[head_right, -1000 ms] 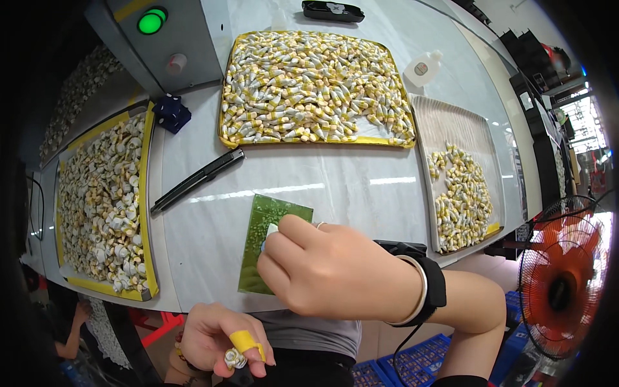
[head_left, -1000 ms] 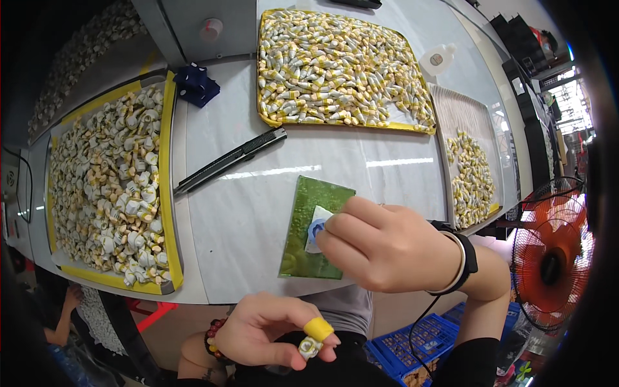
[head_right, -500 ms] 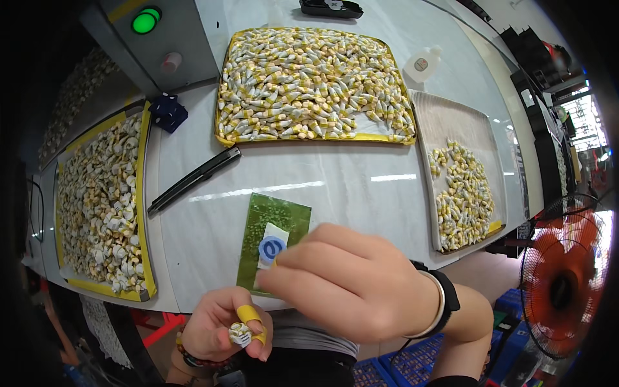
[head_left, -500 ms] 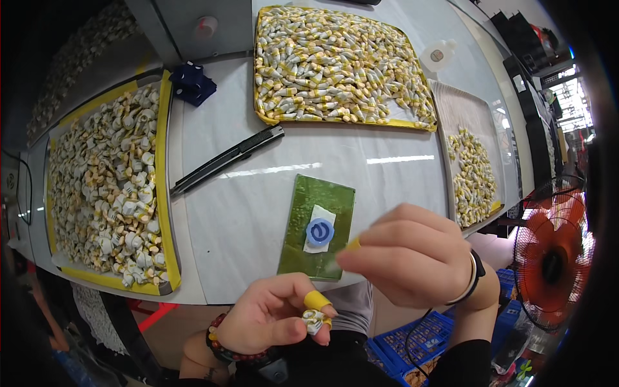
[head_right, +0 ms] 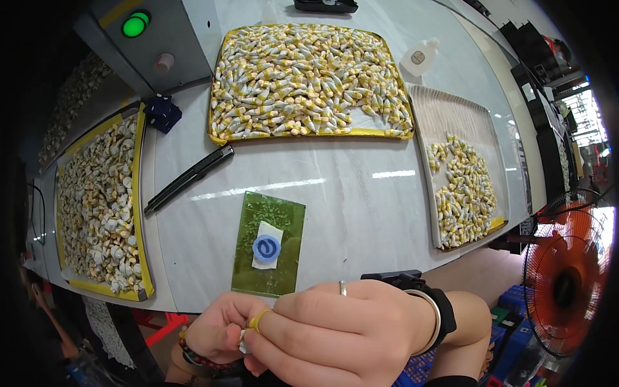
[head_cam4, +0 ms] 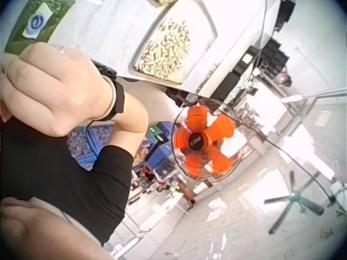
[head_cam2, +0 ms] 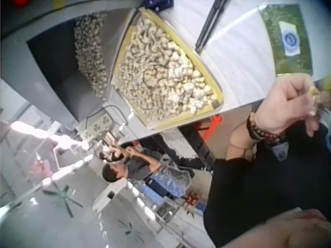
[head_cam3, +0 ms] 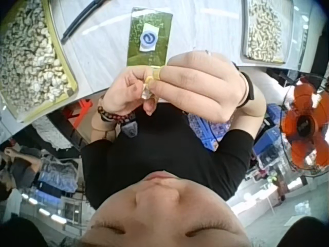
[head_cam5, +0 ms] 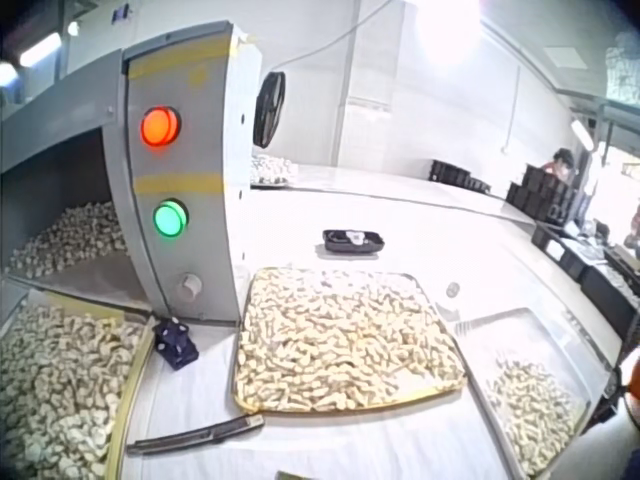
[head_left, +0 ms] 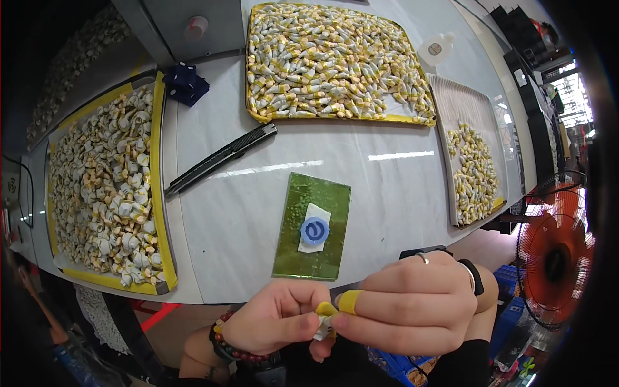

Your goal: The person assembles small capsules by hand. They pick up a capsule shell, apply a small amount of adhesive from a bottle, and then insert a small white object into the shell. The completed capsules are placed onto a tray.

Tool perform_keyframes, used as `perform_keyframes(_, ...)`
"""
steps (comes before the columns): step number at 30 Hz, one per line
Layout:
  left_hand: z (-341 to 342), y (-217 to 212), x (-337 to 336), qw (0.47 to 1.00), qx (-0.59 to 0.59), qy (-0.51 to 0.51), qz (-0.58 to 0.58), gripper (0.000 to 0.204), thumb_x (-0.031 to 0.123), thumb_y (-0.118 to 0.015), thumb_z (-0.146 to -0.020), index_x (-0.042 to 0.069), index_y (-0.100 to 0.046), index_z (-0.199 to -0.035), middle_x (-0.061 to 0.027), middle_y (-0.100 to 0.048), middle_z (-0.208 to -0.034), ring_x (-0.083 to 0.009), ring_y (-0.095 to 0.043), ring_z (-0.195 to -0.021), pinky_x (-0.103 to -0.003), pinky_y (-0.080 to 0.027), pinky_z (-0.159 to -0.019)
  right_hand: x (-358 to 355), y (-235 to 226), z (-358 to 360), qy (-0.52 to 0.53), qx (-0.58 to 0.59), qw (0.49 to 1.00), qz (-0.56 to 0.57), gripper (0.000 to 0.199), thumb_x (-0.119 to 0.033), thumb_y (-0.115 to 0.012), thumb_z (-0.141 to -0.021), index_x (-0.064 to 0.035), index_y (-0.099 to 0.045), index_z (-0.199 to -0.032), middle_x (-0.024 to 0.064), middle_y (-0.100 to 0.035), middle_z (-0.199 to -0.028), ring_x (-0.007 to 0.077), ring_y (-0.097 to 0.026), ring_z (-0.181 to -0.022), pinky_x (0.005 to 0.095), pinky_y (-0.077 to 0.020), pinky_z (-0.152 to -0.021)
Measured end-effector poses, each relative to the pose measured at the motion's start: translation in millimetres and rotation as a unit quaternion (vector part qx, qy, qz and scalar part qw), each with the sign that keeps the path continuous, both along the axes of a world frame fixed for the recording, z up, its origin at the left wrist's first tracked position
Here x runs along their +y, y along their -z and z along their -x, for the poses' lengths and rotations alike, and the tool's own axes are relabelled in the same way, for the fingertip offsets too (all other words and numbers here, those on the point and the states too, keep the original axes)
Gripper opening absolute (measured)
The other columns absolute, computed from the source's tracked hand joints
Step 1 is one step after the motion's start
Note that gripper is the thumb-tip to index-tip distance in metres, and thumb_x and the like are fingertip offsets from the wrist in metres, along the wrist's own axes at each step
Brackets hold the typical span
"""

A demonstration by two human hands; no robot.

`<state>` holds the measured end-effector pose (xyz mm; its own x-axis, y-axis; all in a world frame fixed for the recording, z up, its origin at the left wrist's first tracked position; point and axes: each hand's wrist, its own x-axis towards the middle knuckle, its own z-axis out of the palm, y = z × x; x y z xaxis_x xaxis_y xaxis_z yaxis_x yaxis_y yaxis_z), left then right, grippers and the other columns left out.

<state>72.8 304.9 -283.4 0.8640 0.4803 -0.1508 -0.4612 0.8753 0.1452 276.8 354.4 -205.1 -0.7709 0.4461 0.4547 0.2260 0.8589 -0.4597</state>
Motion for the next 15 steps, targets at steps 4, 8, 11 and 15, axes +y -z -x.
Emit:
perform_keyframes(4, -2.1, -2.1, 1.3, 1.0, -0.005, 0.014, -0.008, 0.026, 0.023, -0.059, -0.089, -0.001, -0.051, -0.096, -0.0074, -0.06, -0.084, -0.0106, -0.06, -0.074, -0.025, -0.051, -0.069, 1.4, 6.1, -0.8, -0.016, 0.019, 1.0, -0.013, 0.019, 0.001, -0.067, -0.066, 0.0002, -0.068, -0.085, 0.0075, -0.063, -0.084, 0.0146, -0.059, -0.069, 0.0212, -0.0488, -0.058)
perform_keyframes(8, -3.0, -0.8, 0.3, 1.0, -0.015, 0.013, 0.001, 0.026, 0.023, -0.059, -0.089, 0.0, -0.051, -0.096, -0.007, -0.059, -0.085, -0.0099, -0.06, -0.075, -0.024, -0.051, -0.069, 0.7, 9.2, -0.4, -0.013, 0.026, 1.0, -0.012, 0.019, 0.002, -0.067, -0.066, 0.0006, -0.067, -0.085, 0.0075, -0.063, -0.084, 0.0144, -0.059, -0.068, 0.0213, -0.0491, -0.058)
perform_keyframes(11, -2.9, -2.0, 1.3, 1.0, -0.009, 0.012, -0.001, 0.025, 0.023, -0.059, -0.09, 0.0, -0.051, -0.096, -0.0069, -0.059, -0.085, -0.0097, -0.06, -0.075, -0.024, -0.051, -0.069, -0.3, 9.9, -1.2, -0.01, 0.021, 1.0, -0.009, 0.019, 0.001, -0.067, -0.066, 0.0006, -0.067, -0.086, 0.0075, -0.063, -0.084, 0.0143, -0.059, -0.068, 0.0212, -0.0492, -0.058)
perform_keyframes(15, -1.7, -2.7, 1.6, 1.0, 0.009, 0.001, 0.004, 0.023, 0.02, -0.059, -0.089, -0.001, -0.051, -0.096, -0.0075, -0.06, -0.085, -0.0107, -0.06, -0.076, -0.024, -0.051, -0.07, 1.9, 9.3, -1.0, -0.007, 0.028, 1.0, 0.008, 0.019, 0.001, -0.067, -0.068, 0.0, -0.068, -0.086, 0.0077, -0.064, -0.084, 0.0141, -0.059, -0.068, 0.0207, -0.0487, -0.058)
